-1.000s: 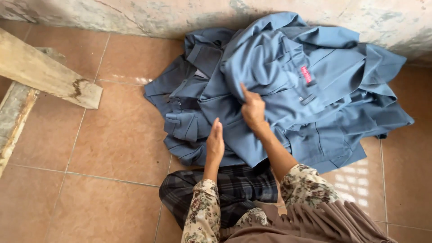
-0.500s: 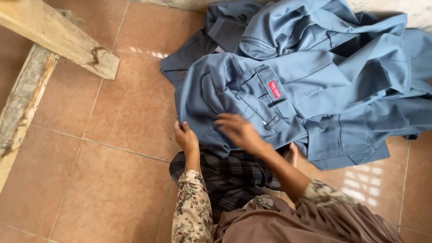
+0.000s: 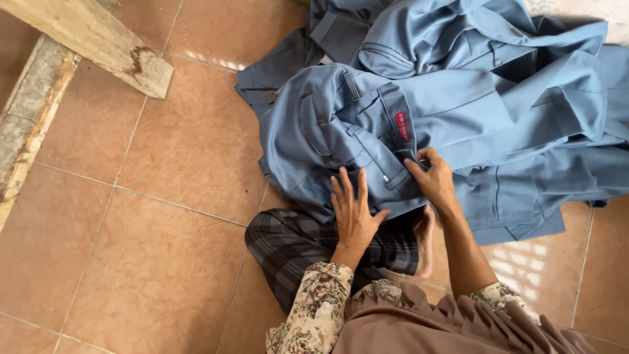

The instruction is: The person is folding blue trousers and stacking them on the floor.

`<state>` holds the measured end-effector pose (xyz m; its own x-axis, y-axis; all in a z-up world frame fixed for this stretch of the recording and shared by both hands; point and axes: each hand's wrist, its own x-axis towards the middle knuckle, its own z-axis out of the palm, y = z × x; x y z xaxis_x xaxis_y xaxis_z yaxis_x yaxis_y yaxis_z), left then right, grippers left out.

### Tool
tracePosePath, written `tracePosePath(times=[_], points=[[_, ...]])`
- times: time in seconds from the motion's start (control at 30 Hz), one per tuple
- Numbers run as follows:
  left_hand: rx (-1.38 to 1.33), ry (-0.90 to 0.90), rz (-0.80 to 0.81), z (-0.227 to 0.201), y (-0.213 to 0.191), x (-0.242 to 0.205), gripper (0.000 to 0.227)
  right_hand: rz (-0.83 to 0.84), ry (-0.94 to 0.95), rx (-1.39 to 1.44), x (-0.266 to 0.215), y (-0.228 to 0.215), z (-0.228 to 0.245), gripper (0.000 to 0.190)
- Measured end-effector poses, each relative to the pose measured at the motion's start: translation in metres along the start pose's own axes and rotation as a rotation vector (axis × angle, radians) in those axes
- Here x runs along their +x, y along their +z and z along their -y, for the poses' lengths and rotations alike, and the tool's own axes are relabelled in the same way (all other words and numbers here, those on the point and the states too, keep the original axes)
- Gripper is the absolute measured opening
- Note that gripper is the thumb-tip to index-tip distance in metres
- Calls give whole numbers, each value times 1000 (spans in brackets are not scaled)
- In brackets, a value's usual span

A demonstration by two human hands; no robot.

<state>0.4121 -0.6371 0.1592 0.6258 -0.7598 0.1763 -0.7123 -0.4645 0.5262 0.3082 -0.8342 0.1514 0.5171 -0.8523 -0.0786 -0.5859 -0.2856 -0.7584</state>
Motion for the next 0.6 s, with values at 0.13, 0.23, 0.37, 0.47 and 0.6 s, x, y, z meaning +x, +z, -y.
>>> tracePosePath(times=[0.13,0.23,0.37,0.47,0.6], points=[[-189,-109,-2,-1,-14,6,136,35,-43,164,-4,10,80,26],[-499,-189,-28,6,-33,9,128,98,-175,276,-1,16,159,26],[-558,-108,-128,150,84,-33,75,344,-355,338,13,17,242,25],[-373,-112,-250,181,-4,-42,53,432,-490,322,19,9,290,20],[-2052,-443,-437,147,-176,-43,39,437,-658,256,-5,30,351,19]])
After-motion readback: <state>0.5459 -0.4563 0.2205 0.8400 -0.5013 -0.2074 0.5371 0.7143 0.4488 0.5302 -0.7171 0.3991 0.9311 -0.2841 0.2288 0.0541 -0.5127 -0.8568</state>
